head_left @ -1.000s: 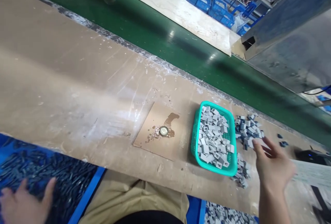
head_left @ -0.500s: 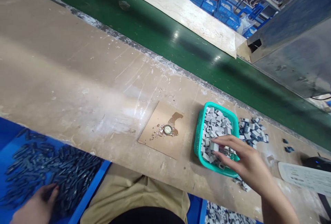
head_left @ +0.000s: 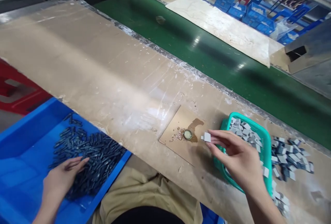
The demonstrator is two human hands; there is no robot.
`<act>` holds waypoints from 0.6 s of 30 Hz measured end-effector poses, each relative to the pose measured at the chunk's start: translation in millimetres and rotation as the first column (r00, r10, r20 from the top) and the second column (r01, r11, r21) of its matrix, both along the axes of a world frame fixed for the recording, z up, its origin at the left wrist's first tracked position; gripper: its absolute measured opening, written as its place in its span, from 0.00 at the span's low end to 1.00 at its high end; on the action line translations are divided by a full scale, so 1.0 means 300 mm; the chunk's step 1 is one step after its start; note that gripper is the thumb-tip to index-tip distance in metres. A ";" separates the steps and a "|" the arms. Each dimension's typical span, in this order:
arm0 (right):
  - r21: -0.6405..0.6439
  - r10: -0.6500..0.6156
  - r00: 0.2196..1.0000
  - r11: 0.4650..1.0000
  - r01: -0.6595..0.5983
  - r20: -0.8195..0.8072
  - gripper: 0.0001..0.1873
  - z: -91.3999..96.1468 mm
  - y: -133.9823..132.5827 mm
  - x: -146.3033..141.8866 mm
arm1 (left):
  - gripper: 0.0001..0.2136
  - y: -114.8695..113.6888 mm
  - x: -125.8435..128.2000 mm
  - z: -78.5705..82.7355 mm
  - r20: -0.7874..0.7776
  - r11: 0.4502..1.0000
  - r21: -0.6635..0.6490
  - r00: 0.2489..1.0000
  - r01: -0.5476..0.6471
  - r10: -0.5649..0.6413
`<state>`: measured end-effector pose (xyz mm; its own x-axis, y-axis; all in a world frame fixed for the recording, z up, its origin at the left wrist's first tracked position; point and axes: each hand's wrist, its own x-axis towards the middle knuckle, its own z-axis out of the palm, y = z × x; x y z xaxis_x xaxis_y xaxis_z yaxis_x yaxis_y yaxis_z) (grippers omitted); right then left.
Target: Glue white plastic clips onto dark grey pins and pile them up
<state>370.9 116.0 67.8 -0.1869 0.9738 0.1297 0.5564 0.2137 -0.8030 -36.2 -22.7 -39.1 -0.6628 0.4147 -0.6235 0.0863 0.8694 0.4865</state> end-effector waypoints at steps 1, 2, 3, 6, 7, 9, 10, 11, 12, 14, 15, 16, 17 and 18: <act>0.071 0.063 0.992 0.995 -0.071 0.108 0.11 -0.013 0.007 -0.016 | 0.10 0.004 0.009 0.019 0.130 0.990 0.054 0.984 -0.132 0.125; 0.129 0.109 0.972 0.982 -0.138 0.207 0.10 -0.025 0.013 -0.028 | 0.11 0.009 0.024 0.039 0.257 0.959 0.091 0.937 -0.267 0.236; 0.168 0.142 0.947 0.966 -0.197 0.289 0.10 -0.037 0.018 -0.039 | 0.13 0.014 0.044 0.058 0.373 0.910 0.118 0.867 -0.397 0.330; 0.216 0.193 0.891 0.929 -0.300 0.410 0.10 -0.064 0.024 -0.055 | 0.11 0.024 0.121 0.104 0.587 0.812 0.135 0.706 -0.568 0.396; 0.220 0.196 0.881 0.924 -0.313 0.431 0.10 -0.070 0.025 -0.057 | 0.11 0.025 0.148 0.113 0.632 0.805 0.139 0.677 -0.577 0.377; 0.222 0.200 0.867 0.918 -0.328 0.456 0.10 -0.081 0.025 -0.057 | 0.13 0.025 0.201 0.127 0.715 0.821 0.149 0.633 -0.552 0.295; 0.224 0.202 0.863 0.915 -0.335 0.464 0.10 -0.086 0.025 -0.057 | 0.14 0.026 0.225 0.134 0.747 0.838 0.157 0.618 -0.522 0.245; 0.227 0.207 0.858 0.911 -0.345 0.470 0.10 -0.091 0.025 -0.056 | 0.14 0.027 0.249 0.141 0.770 0.857 0.165 0.607 -0.489 0.198; 0.232 0.211 0.854 0.906 -0.353 0.475 0.10 -0.095 0.026 -0.056 | 0.14 0.029 0.271 0.148 0.790 0.874 0.170 0.593 -0.455 0.155; 0.240 0.219 0.844 0.897 -0.372 0.490 0.10 -0.102 0.027 -0.056 | 0.14 0.039 0.310 0.168 0.819 0.902 0.171 0.566 -0.397 0.094; 0.241 0.221 0.840 0.894 -0.377 0.495 0.10 -0.104 0.028 -0.056 | 0.15 0.046 0.327 0.179 0.830 0.909 0.176 0.553 -0.377 0.069; 0.239 0.223 0.837 0.893 -0.380 0.499 0.10 -0.105 0.029 -0.056 | 0.16 0.054 0.343 0.191 0.841 0.918 0.180 0.540 -0.354 0.043; 0.232 0.226 0.837 0.895 -0.380 0.499 0.10 -0.104 0.030 -0.056 | 0.16 0.064 0.358 0.203 0.850 0.924 0.186 0.527 -0.333 0.019; 0.225 0.227 0.840 0.900 -0.375 0.493 0.11 -0.101 0.031 -0.056 | 0.15 0.075 0.373 0.213 0.860 0.928 0.200 0.510 -0.313 -0.013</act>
